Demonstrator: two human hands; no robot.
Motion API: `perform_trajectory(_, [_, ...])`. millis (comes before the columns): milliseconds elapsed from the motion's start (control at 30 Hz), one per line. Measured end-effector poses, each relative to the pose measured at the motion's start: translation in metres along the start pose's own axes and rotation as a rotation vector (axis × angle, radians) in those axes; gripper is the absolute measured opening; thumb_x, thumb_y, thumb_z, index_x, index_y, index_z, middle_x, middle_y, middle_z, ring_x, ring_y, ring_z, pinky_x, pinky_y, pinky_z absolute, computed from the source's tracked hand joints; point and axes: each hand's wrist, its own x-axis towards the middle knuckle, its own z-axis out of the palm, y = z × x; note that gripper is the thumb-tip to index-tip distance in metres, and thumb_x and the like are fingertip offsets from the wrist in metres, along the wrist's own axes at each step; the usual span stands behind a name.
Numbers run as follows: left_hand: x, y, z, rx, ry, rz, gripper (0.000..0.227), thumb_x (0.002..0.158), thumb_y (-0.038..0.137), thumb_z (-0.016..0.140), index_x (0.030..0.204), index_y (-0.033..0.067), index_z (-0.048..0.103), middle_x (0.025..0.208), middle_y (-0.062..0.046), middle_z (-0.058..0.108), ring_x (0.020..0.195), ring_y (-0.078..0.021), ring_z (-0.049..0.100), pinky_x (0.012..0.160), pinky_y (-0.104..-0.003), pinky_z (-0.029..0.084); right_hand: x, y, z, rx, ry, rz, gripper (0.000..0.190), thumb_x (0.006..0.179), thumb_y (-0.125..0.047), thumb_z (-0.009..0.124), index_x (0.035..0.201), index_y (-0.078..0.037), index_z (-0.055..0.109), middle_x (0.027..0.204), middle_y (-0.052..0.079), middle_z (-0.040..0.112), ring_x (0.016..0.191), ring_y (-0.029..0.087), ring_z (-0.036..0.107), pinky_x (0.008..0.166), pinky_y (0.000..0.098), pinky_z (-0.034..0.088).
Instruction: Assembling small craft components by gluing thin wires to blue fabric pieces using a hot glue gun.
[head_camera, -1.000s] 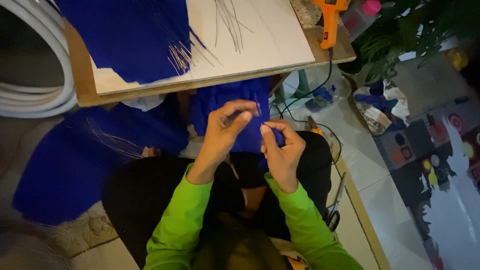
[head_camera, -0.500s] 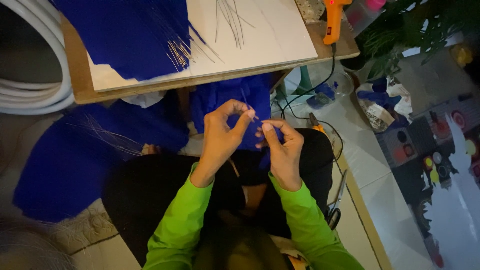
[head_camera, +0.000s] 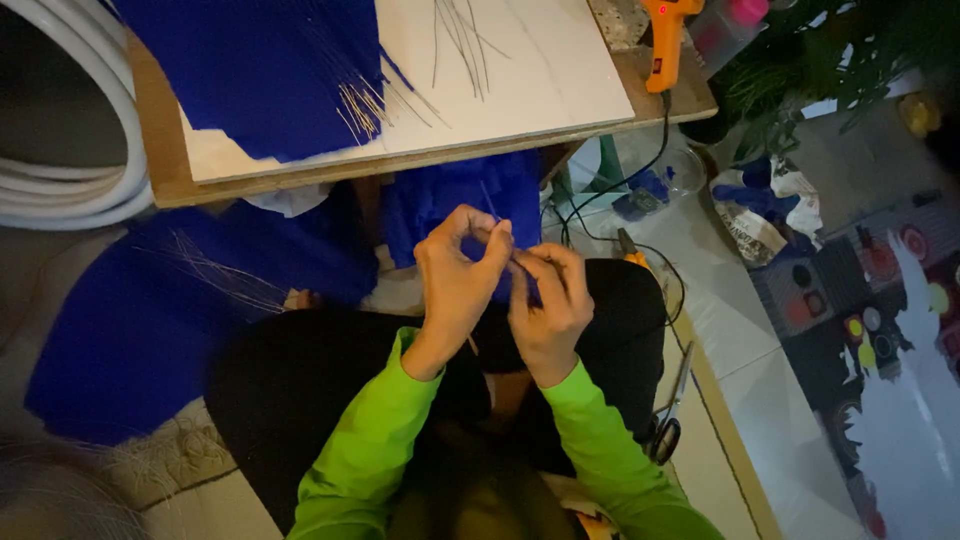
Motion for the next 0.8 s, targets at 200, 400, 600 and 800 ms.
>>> perform_trajectory(200, [0.002,-0.012,0.0,-0.144,-0.09,-0.052,0.005,0.076,0.01,0.067,0.074,0.0066,0.064,0.059,-0.006,0.062,0.064,-0.0161,0.062,0.065,-0.029,0.046,0.008,0.003,-0.001,-0.016,0.042,-0.012,0.009,0.075,0.001,0.069,0.079,-0.005,0.064,0.079,0.006,0.06,0.065,0.024,0.061,0.056,0.0314,0.049])
perform_trajectory(400, [0.016,-0.024,-0.011,-0.493,-0.361,-0.17,0.016,0.086,0.013,0.054,0.096,0.0055,0.064,0.079,-0.009,0.067,0.077,-0.0111,0.059,0.076,-0.027,0.045,0.009,0.013,-0.01,0.88,-0.199,0.866,0.004,0.082,0.001,0.055,0.085,-0.001,0.053,0.052,0.006,0.047,0.043,0.006,0.046,0.032,0.0132,0.033])
perform_trajectory(600, [0.016,-0.023,-0.015,-0.649,-0.536,-0.074,0.006,0.078,0.004,0.063,0.074,-0.0001,0.06,0.075,-0.01,0.057,0.074,-0.0152,0.053,0.073,-0.028,0.044,0.007,0.021,-0.011,1.241,-0.314,1.034,0.011,0.08,-0.002,0.057,0.09,0.001,0.053,0.068,0.01,0.05,0.047,0.009,0.048,0.029,0.0161,0.037])
perform_trajectory(800, [0.02,-0.042,-0.018,-0.294,-0.371,0.055,0.006,0.079,0.008,0.066,0.078,0.004,0.062,0.078,-0.009,0.061,0.079,-0.0207,0.059,0.078,-0.032,0.043,-0.001,0.03,-0.002,0.755,-0.213,0.739,0.013,0.081,-0.008,0.06,0.09,0.002,0.061,0.065,0.009,0.059,0.048,0.011,0.059,0.037,0.0187,0.046])
